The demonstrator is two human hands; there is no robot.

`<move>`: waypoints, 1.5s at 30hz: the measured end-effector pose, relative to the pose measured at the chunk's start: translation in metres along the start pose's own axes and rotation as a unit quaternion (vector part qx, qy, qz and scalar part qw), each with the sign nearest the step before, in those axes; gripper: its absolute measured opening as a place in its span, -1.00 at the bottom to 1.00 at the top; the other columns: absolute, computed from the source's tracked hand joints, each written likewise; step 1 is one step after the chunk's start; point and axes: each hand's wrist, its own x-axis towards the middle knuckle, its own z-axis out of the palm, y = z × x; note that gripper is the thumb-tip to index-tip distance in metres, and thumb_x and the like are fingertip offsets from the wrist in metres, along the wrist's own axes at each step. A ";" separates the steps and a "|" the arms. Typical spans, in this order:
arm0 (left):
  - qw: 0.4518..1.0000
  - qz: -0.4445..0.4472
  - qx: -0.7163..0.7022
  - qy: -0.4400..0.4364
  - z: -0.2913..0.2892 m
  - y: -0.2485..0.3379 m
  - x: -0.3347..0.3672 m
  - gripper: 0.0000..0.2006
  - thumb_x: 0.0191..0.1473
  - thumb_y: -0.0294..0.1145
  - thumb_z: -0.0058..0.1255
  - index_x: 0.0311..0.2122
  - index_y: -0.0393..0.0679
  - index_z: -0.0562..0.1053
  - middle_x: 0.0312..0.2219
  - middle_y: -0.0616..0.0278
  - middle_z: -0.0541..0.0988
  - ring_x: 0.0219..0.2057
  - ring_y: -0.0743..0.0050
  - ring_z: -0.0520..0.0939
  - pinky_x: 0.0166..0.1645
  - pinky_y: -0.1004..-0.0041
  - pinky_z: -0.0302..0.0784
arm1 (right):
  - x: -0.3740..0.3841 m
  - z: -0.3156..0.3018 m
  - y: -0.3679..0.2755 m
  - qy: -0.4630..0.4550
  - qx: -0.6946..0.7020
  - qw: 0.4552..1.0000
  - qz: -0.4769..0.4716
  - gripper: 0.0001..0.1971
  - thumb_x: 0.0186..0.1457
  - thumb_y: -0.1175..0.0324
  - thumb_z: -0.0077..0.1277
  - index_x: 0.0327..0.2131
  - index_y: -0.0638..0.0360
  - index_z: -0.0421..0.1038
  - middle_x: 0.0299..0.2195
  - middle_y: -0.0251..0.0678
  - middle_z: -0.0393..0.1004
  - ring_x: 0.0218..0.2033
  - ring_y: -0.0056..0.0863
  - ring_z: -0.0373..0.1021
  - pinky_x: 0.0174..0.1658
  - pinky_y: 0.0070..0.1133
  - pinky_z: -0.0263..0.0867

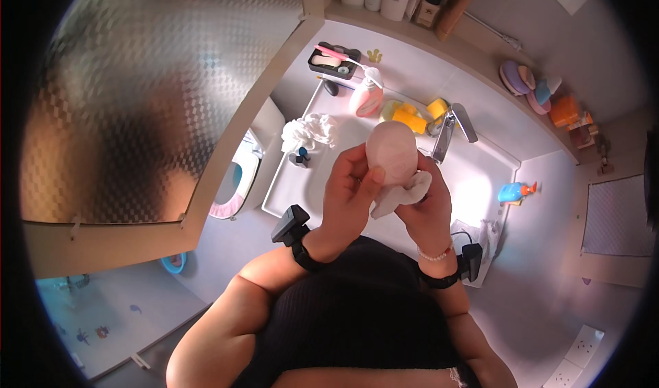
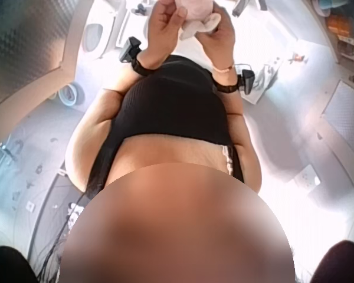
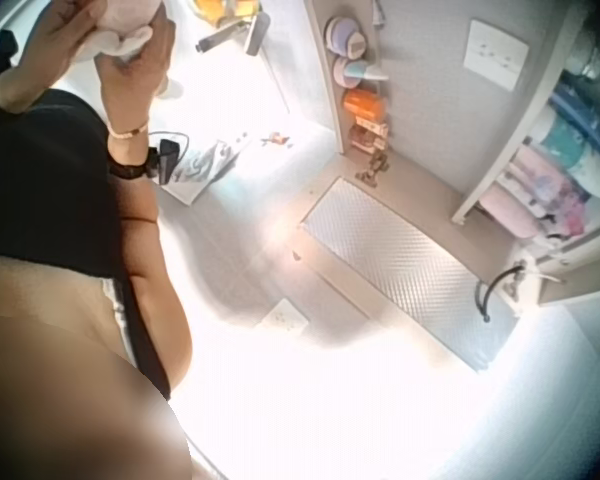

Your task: The person wipes several cosmetic containers and compacts with a white tissue at a bathroom sink. They handle a silver tube, a beige tube, a pink compact, a blue compact, a black compact, and a small jar, wiping each item and placing them on the shelf above the sink.

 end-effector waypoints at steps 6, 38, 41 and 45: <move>0.999 -0.002 0.045 -0.002 -0.001 0.002 -0.002 -0.58 0.33 -0.38 -0.02 0.19 -0.33 0.23 0.03 0.01 0.53 0.03 0.40 0.58 0.08 0.42 0.54 | 0.002 -0.001 -0.003 -0.009 -0.008 1.000 -0.001 -0.23 -0.27 0.58 0.26 0.16 0.23 0.35 -0.13 -0.18 0.47 -0.11 -0.25 0.47 -0.03 -0.45 0.39; 0.984 -0.009 0.122 -0.127 0.000 0.010 -0.004 -0.59 0.26 -0.46 0.03 0.18 -0.33 0.35 -0.05 0.13 0.42 -0.03 0.38 0.54 0.03 0.44 0.57 | 0.009 -0.016 -0.014 -0.029 0.209 0.977 -0.006 -0.48 0.40 0.13 -0.17 0.24 0.34 0.20 0.11 -0.01 0.44 0.10 -0.28 0.44 0.17 -0.47 0.31; 0.983 -0.041 0.123 -0.130 -0.001 0.011 -0.002 -0.59 0.32 -0.38 -0.03 0.20 -0.33 0.35 -0.05 0.13 0.42 -0.07 0.39 0.53 0.01 0.47 0.49 | 0.011 -0.015 -0.018 -0.081 0.411 0.906 0.057 -0.36 0.34 -0.03 -0.10 0.28 0.26 0.16 0.20 0.00 0.35 0.19 -0.30 0.36 0.23 -0.44 0.28; 0.971 0.062 0.200 -0.115 -0.001 0.005 0.003 -0.61 0.34 -0.39 -0.07 0.20 -0.33 0.36 -0.03 0.15 0.42 -0.10 0.40 0.52 0.01 0.46 0.47 | 0.006 0.000 -0.016 -0.062 0.356 0.932 -0.011 -0.28 0.28 -0.06 -0.02 0.30 0.24 0.11 0.27 -0.01 0.26 0.27 -0.31 0.25 0.29 -0.43 0.18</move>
